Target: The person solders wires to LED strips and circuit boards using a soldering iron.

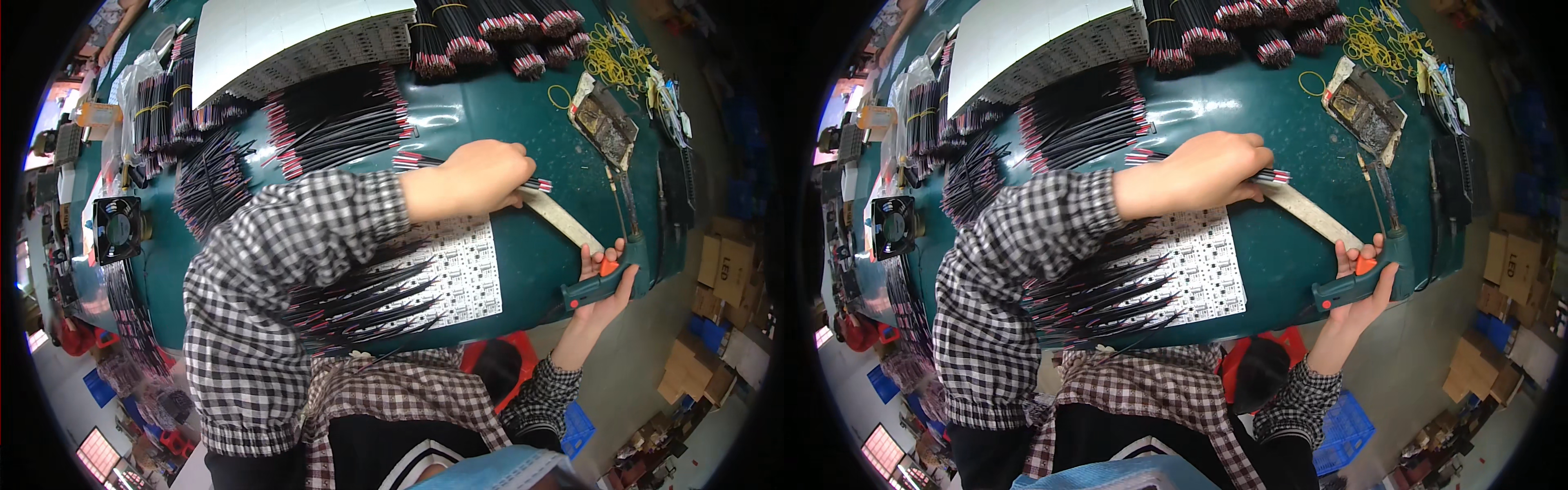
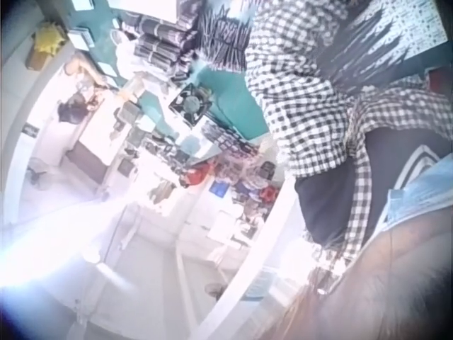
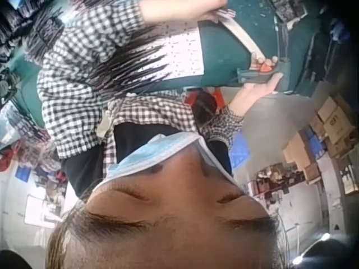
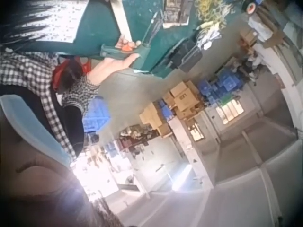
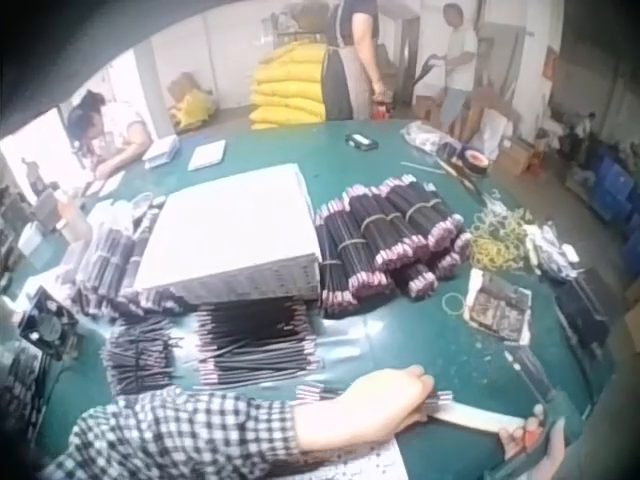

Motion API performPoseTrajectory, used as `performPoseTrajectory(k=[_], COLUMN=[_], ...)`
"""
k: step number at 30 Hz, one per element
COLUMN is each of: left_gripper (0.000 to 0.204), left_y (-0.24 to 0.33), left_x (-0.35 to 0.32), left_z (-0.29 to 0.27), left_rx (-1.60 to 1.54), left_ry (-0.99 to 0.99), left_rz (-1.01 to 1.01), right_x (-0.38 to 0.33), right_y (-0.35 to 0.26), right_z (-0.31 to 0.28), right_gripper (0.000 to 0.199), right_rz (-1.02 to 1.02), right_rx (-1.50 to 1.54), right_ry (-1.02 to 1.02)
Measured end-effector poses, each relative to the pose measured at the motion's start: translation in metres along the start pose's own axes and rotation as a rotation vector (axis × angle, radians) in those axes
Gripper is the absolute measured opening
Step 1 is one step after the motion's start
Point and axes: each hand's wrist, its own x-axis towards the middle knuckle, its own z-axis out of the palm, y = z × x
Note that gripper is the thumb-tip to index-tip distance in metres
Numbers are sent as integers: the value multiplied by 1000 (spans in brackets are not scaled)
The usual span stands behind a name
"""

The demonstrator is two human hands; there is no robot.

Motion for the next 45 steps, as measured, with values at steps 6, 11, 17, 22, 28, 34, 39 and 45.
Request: performPoseTrajectory(k=[6, 11, 17, 22, 28, 34, 39, 45], left_gripper=[31, 21, 16, 18, 16, 15, 22, 24], left_y=[48, 36, 24, 17, 29, 8, 3, 5], left_x=[-7, -83, -100, -106, -114, -101, -92, -92], left_z=[-34, -78, -46, -40, -76, -50, -33, -26], left_rx=[-61, -1210, -1316, -1144, -1028, -987, -474, -320], left_ry=[116, 51, 282, 398, 382, 186, 278, 347], left_rz=[-432, -794, -875, -823, -803, -777, -745, -701], right_x=[-8, -20, -23, -27, -21, -19, -35, -48], right_y=[-9, -10, 8, 9, 4, 12, 14, 19], right_z=[9, 37, 63, 74, 99, 112, 107, 111], right_gripper=[50, 52, 55, 56, 59, 61, 59, 53], right_rz=[-3, 28, 70, 82, 35, 88, 134, 194], right_rx=[-81, -178, -401, -514, -570, -613, -719, -785], right_ry=[64, 10, -204, -172, -76, -146, -159, -147])
